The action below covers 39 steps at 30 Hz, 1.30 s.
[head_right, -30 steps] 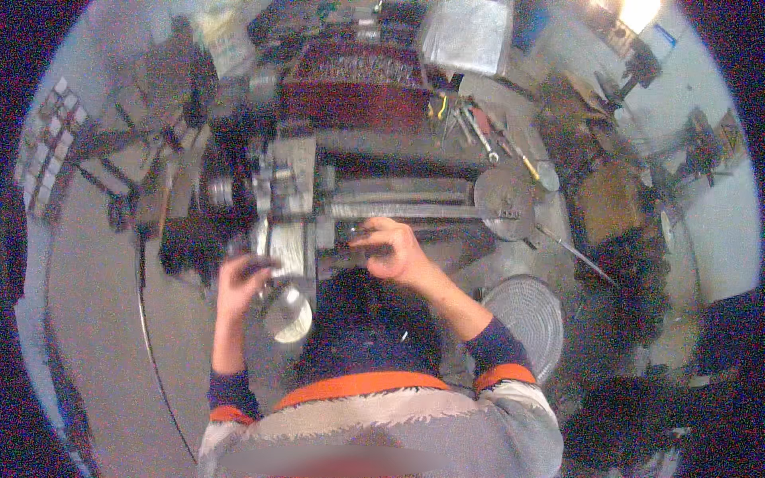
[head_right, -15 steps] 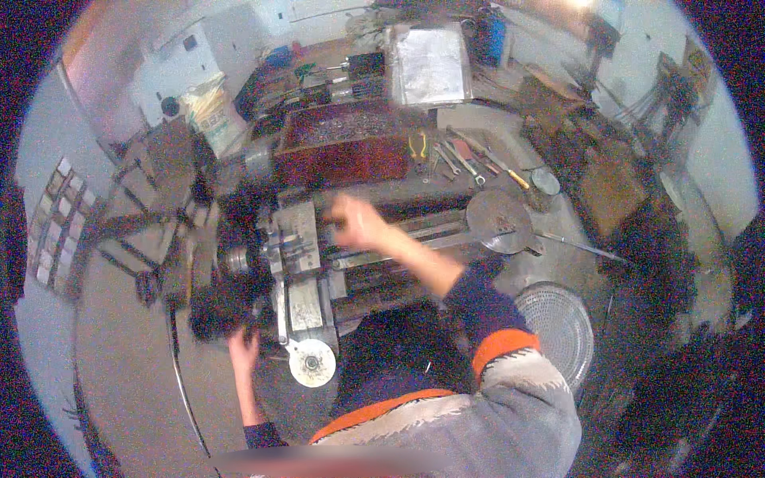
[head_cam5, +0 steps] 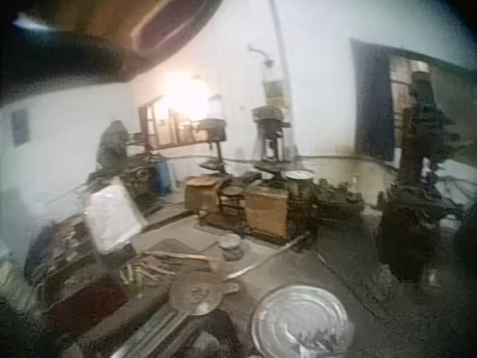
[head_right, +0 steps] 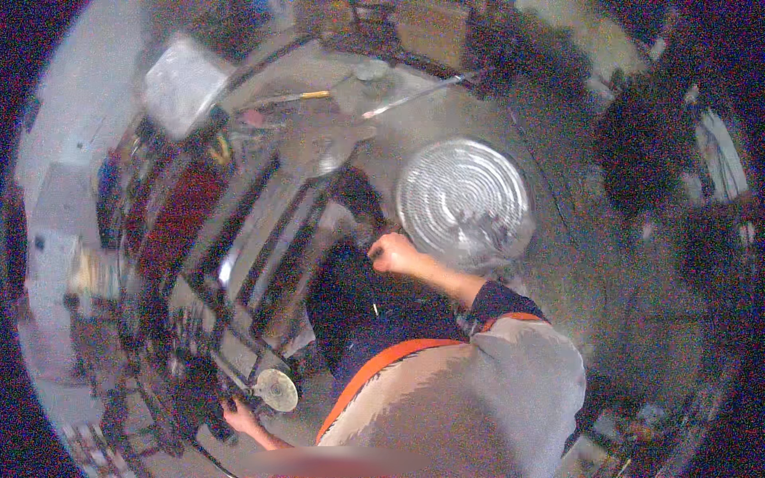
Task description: The person operates a metal lathe, repeatedly loading small cylindrical metal rods into the chuck, machining them, and placing the finished pieces into a perforated metal tray. The person uses both hands to handle the rods and adjust the machine controls throughout the clip.
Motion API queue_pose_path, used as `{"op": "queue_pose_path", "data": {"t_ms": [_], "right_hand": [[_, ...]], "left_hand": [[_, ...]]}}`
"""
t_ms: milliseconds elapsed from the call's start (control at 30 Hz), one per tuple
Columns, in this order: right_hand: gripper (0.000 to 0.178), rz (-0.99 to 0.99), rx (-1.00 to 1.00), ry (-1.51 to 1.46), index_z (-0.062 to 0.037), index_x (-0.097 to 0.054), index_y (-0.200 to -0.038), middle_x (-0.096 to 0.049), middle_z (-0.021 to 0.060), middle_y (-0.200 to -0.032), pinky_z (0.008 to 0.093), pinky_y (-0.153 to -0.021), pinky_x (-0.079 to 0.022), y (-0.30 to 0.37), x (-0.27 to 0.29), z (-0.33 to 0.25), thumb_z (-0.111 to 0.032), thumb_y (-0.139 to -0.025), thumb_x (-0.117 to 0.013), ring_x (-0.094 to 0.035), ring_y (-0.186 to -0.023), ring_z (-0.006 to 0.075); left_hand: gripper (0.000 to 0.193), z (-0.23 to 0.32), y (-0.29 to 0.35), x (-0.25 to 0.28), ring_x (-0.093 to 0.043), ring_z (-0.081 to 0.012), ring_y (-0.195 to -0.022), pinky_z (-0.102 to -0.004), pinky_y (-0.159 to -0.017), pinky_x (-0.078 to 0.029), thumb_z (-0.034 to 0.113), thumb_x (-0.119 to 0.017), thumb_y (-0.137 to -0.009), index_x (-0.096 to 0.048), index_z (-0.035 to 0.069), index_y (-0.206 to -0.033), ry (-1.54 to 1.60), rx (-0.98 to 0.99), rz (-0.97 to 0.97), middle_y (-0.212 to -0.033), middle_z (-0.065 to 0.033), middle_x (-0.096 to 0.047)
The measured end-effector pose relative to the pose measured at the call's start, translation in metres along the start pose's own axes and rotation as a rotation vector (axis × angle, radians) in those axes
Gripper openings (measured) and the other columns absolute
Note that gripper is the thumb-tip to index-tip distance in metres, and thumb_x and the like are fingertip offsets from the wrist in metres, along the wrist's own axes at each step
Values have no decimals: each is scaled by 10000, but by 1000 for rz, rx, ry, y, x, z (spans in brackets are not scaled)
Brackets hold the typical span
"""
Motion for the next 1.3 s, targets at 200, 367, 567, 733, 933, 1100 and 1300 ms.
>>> {"op": "queue_pose_path", "data": {"t_ms": [200,367,567,733,933,1100,1300], "right_hand": [[352,11,-231,52,-100,-676,-868,-633,154,-774,389,-703,-494,41,23,68,-220,-538,-645,-611,-733,300],[334,150,-385,229,-87,-673,-864,-631,150,-857,353,-705,-483,79,95,142,-222,-560,-641,-602,-792,296],[315,287,-504,419,-99,-682,-774,-622,163,-740,393,-717,-485,106,170,180,-321,-550,-688,-604,-734,315],[294,119,-595,499,-90,-680,-783,-628,152,-827,379,-769,-476,81,128,195,-282,-560,-671,-595,-835,313],[350,102,-698,578,-34,-663,-830,-608,175,-920,373,-818,-466,69,124,194,-270,-572,-661,-581,-906,299],[366,105,-665,706,-38,-653,-807,-581,161,-933,385,-824,-426,72,130,177,-315,-569,-634,-555,-917,280],[372,55,-665,647,-26,-656,-820,-578,162,-950,401,-811,-441,66,126,192,-300,-569,-661,-565,-911,301]], "left_hand": [[389,2,-6,-6,-583,-324,-871,-410,-737,-441,329,-613,-777,-621,11,-1002,-110,1,54,-977,-147,-618],[361,-19,-2,-10,-597,-298,-854,-389,-723,-445,302,-626,-776,-623,24,-1007,-121,40,-8,-969,-121,-632],[306,-31,-13,-30,-612,-270,-826,-361,-714,-444,251,-617,-784,-634,16,-979,34,112,-89,-937,-116,-646],[292,-16,-12,-27,-613,-267,-830,-356,-713,-445,222,-611,-784,-631,11,-985,27,71,-123,-941,-123,-645],[312,7,-6,-18,-615,-261,-832,-350,-729,-452,198,-607,-783,-608,-15,-1012,-156,21,-115,-984,-132,-632],[304,-7,-7,-20,-619,-250,-804,-345,-702,-464,184,-609,-786,-605,-29,-1003,-80,56,-111,-955,-138,-636],[265,5,1,-18,-617,-189,-563,-279,-430,-466,127,-568,-826,-577,-31,-1038,-33,118,-130,-851,-132,-635]]}}
Point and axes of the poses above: each hand's wrist, its own y-axis away from the middle knuckle, its own x-axis out of the back of the hand, z = x × y, the point moved 10 cm from there along -y, towards the middle knuckle
